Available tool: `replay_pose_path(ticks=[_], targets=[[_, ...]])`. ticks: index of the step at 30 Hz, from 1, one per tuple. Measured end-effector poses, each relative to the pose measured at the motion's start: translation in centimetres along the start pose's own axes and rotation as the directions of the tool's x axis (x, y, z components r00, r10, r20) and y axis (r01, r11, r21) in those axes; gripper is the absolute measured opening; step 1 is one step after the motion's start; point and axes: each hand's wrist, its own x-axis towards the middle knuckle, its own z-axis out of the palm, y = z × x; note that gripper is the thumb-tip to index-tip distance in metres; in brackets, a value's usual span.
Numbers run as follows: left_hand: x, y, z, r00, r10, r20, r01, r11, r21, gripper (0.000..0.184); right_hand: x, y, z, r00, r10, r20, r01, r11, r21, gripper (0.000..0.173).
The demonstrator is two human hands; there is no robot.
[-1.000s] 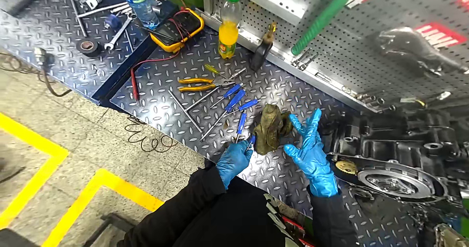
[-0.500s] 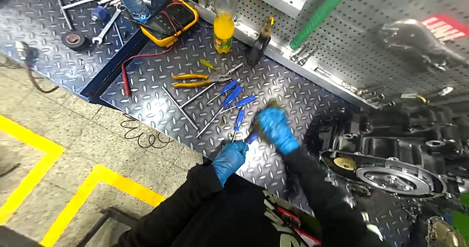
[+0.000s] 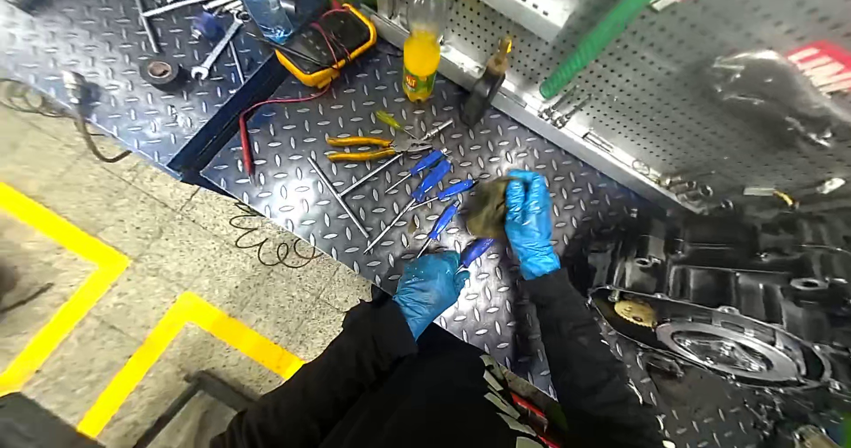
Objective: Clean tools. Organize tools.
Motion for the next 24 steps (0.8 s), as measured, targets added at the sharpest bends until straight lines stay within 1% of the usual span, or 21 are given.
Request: replay_pose_path(ticks=[2,3,4,5,6,8,9,11,12,14,15,16,18,19,20,21,22,23,24], targets=[[-0.3,-1.7,-0.1,0.983,-0.013,-0.183,0.006,0.999,-0.044,0.044,0.7,-0.8,-1.1,0.994,0.049,-0.097,-0.039,0.994,0.102,0.032],[-0.2,-2.6,-0.3,0.967,-0.045,-0.250,0.031,0.998,-0.062,0.045,0.9,-0.9,-1.4,0.991,0.070,-0.115,-0.056,0.991,0.125,0.032],[0.0,-3.4,-0.7,0.955,-0.087,-0.283,0.072,0.995,-0.063,0.047,0.9,-1.1,-1.6,0.990,0.084,-0.114,-0.068,0.988,0.138,0.032],[0.3,-4.0,-1.1,0.952,-0.137,-0.274,0.126,0.990,-0.058,0.051,0.8,-1.4,-1.6,0.992,0.089,-0.091,-0.075,0.986,0.146,0.032],[0.5,-4.0,-1.7,0.955,-0.187,-0.233,0.178,0.982,-0.059,0.053,0.5,-2.0,-1.3,0.995,0.083,-0.056,-0.073,0.986,0.149,0.032],[0.8,-3.1,-2.6,0.961,-0.225,-0.164,0.222,0.974,-0.035,0.038,-0.1,-3.6,0.3,0.999,0.020,0.047,-0.026,0.992,0.126,0.032],[1.0,-2.6,-2.6,0.962,-0.237,-0.132,0.239,0.971,-0.004,0.034,-0.6,-4.6,1.5,0.993,-0.018,0.120,0.005,0.994,0.105,0.032],[1.3,-2.2,-1.3,0.963,-0.265,-0.048,0.268,0.961,0.062,0.034,-2.2,-6.2,4.0,0.959,-0.104,0.262,0.110,0.994,-0.008,0.036],[1.4,-2.5,-0.3,0.962,-0.271,-0.031,0.272,0.960,0.061,0.034,-3.0,-6.5,5.3,0.942,-0.141,0.304,0.176,0.980,-0.089,0.038],[1.7,-3.1,0.5,0.962,-0.272,0.035,0.273,0.962,-0.003,0.032,-3.5,-5.6,6.9,0.921,-0.196,0.338,0.277,0.938,-0.211,0.041],[1.7,-3.4,0.6,0.965,-0.254,0.057,0.256,0.966,-0.032,0.031,-3.0,-4.6,6.8,0.908,-0.207,0.365,0.311,0.915,-0.257,0.041],[1.6,-3.7,0.6,0.969,-0.233,0.078,0.237,0.970,-0.058,0.034,-1.9,-3.5,6.2,0.898,-0.174,0.405,0.309,0.904,-0.296,0.040],[1.4,-4.0,1.0,0.976,-0.197,0.098,0.206,0.973,-0.100,0.039,0.9,-1.7,4.6,0.879,0.003,0.477,0.208,0.897,-0.390,0.041],[1.2,-4.0,1.3,0.976,-0.196,0.094,0.206,0.973,-0.107,0.038,1.4,-1.3,4.1,0.875,0.067,0.479,0.163,0.891,-0.423,0.040],[0.9,-3.9,1.4,0.974,-0.206,0.097,0.215,0.972,-0.094,0.036,0.6,-1.9,4.1,0.876,0.082,0.475,0.141,0.899,-0.414,0.038],[1.1,-3.8,1.1,0.971,-0.221,0.091,0.229,0.970,-0.080,0.033,-0.3,-3.0,4.8,0.887,0.028,0.461,0.161,0.917,-0.365,0.034],[1.4,-3.8,0.7,0.968,-0.237,0.085,0.243,0.967,-0.080,0.029,-0.9,-4.1,5.7,0.891,-0.058,0.451,0.218,0.924,-0.313,0.031],[1.2,-4.0,0.9,0.967,-0.240,0.088,0.247,0.966,-0.082,0.026,-1.5,-4.5,6.1,0.876,-0.114,0.469,0.274,0.917,-0.290,0.033],[1.0,-4.2,1.2,0.968,-0.230,0.095,0.237,0.969,-0.066,0.027,-1.3,-4.2,5.7,0.848,-0.110,0.518,0.297,0.908,-0.294,0.034]])
